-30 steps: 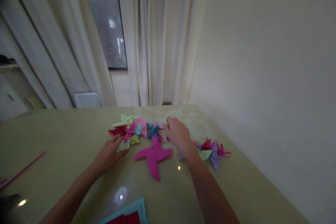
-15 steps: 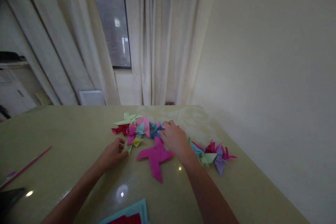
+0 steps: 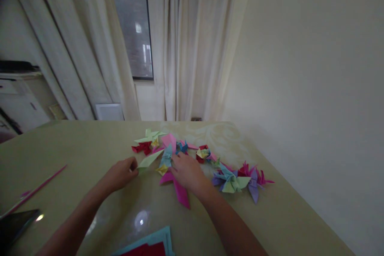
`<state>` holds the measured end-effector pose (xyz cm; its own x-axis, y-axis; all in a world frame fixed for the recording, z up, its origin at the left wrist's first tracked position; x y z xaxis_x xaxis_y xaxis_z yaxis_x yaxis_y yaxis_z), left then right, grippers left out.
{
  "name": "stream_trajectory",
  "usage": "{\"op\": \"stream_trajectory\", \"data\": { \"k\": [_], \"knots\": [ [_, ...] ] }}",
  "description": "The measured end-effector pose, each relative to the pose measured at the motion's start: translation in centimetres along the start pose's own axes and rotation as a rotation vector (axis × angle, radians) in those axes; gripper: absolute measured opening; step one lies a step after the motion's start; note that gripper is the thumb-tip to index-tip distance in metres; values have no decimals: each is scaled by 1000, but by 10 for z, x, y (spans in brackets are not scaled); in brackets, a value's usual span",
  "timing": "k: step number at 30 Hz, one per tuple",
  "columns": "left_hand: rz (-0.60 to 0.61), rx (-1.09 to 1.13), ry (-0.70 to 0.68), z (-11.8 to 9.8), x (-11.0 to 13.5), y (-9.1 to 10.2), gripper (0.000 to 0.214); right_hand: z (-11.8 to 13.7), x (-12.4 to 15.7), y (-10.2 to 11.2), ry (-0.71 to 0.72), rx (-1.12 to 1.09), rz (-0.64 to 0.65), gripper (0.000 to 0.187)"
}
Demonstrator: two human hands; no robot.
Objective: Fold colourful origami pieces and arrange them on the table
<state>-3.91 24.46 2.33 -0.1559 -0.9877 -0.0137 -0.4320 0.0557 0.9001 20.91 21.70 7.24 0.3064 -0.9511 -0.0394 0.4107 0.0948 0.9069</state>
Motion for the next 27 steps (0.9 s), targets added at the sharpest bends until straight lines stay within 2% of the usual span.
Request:
{"op": "stream_trajectory", "data": {
  "k": [3, 7, 11, 15, 18, 21, 23, 25, 27],
  "knots": [
    [-11, 70, -114, -20, 6, 26, 6, 5, -3, 0, 8, -160, -25, 21],
    [-28, 325, -345, -60, 17, 44, 17, 12, -9, -3, 30, -523, -62, 36],
    [-65, 483, -425, -78, 22, 43, 20, 12, -14, 0, 32, -813, -122, 40],
    [-46, 657, -459, -87, 23, 34, 32, 12, -10, 9, 37, -868, -180, 30],
    [6, 743, -494, -99, 25, 28, 28, 18, -2, 18, 50, -902, -214, 25],
    [29, 692, -532, -110, 28, 26, 29, 24, 11, 41, 89, -957, -338, 22],
    [29, 609, -543, -110, 28, 26, 28, 24, 25, 68, 122, -925, -470, 19],
    [0, 500, -522, -101, 23, 23, 28, 18, 42, 99, 138, -815, -604, 17],
    [-46, 428, -480, -86, 14, 16, 28, 11, 60, 126, 144, -669, -673, 14]
  ]
}}
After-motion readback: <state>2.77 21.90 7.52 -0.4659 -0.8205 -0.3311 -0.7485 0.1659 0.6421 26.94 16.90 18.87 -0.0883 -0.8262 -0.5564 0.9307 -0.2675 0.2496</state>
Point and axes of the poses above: each hand's wrist, its own x-axis away from the middle knuckle, its own y-axis out of the back of the hand, z = x × y, the point moved 7 cm from there along -x, towards the middle knuckle, and after that the axes turned 6 degrees about -y, right-handed, at the moved point
